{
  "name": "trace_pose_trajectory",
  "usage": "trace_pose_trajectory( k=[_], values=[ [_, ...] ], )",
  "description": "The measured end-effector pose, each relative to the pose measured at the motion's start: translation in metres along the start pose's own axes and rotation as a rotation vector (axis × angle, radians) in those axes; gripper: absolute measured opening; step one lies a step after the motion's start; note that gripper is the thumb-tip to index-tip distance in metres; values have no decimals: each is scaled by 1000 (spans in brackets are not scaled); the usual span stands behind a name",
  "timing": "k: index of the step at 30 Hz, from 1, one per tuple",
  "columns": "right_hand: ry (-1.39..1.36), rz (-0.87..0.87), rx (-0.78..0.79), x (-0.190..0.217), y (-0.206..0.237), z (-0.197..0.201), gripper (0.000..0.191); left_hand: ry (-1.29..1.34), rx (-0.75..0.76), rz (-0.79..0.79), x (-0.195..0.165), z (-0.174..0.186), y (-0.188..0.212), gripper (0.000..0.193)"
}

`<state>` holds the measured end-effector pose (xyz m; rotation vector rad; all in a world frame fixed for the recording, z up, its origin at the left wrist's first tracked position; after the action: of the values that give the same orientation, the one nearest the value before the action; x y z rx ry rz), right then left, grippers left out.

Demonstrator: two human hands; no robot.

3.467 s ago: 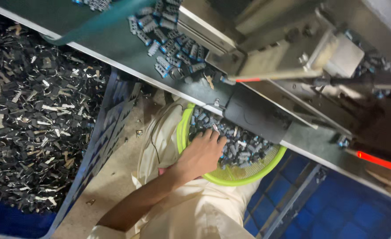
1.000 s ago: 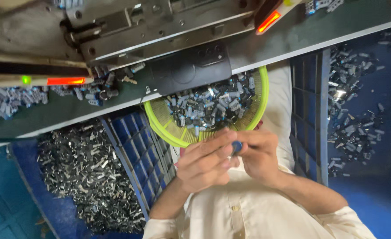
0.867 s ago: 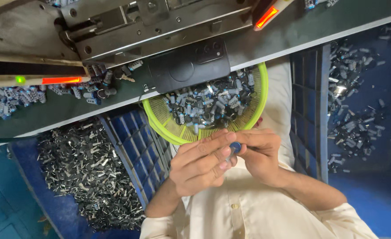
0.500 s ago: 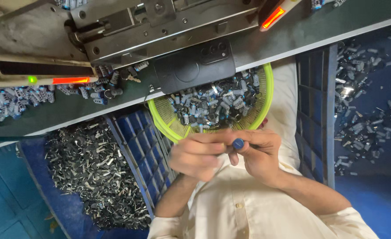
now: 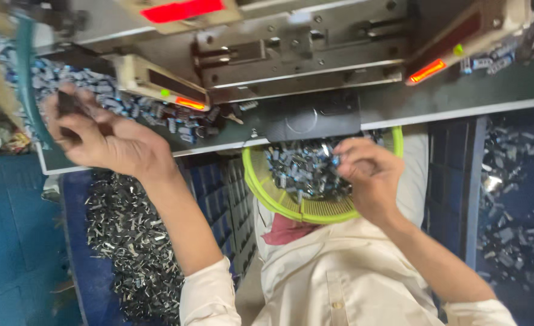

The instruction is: The person repeatedly picks small cylindrical components from a green basket, inserts them into a machine slot, and places the processed items into a cardboard box. The person also briefly sweeps loose components on the table into the basket.

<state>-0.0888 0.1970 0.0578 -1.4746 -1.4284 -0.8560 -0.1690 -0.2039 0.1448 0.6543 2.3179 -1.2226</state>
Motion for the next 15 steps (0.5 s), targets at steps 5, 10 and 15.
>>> trace_pose_trajectory(
  k=[5, 10, 15],
  values=[
    [565, 494, 112, 95, -54, -28, 22, -446, 127, -438, -21, -28, -46, 18],
    [1004, 626, 283, 108, -115, -75, 33, -543, 320, -595, 0, -36, -65, 13],
    [1166, 721, 370, 88, -116, -78, 35, -699, 123, -286, 27, 30, -63, 30]
  ],
)
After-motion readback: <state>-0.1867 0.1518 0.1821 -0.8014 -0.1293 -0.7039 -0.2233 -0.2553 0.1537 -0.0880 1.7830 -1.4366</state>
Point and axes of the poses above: each hand's wrist, its own y-axis away from the middle knuckle, its own z-axis out of the back of the hand, x = y × z, the point moved 6 cm from there along -y, towards the middle knuckle, and after that the axes turned 9 degrees about x, right-handed, at the moved point
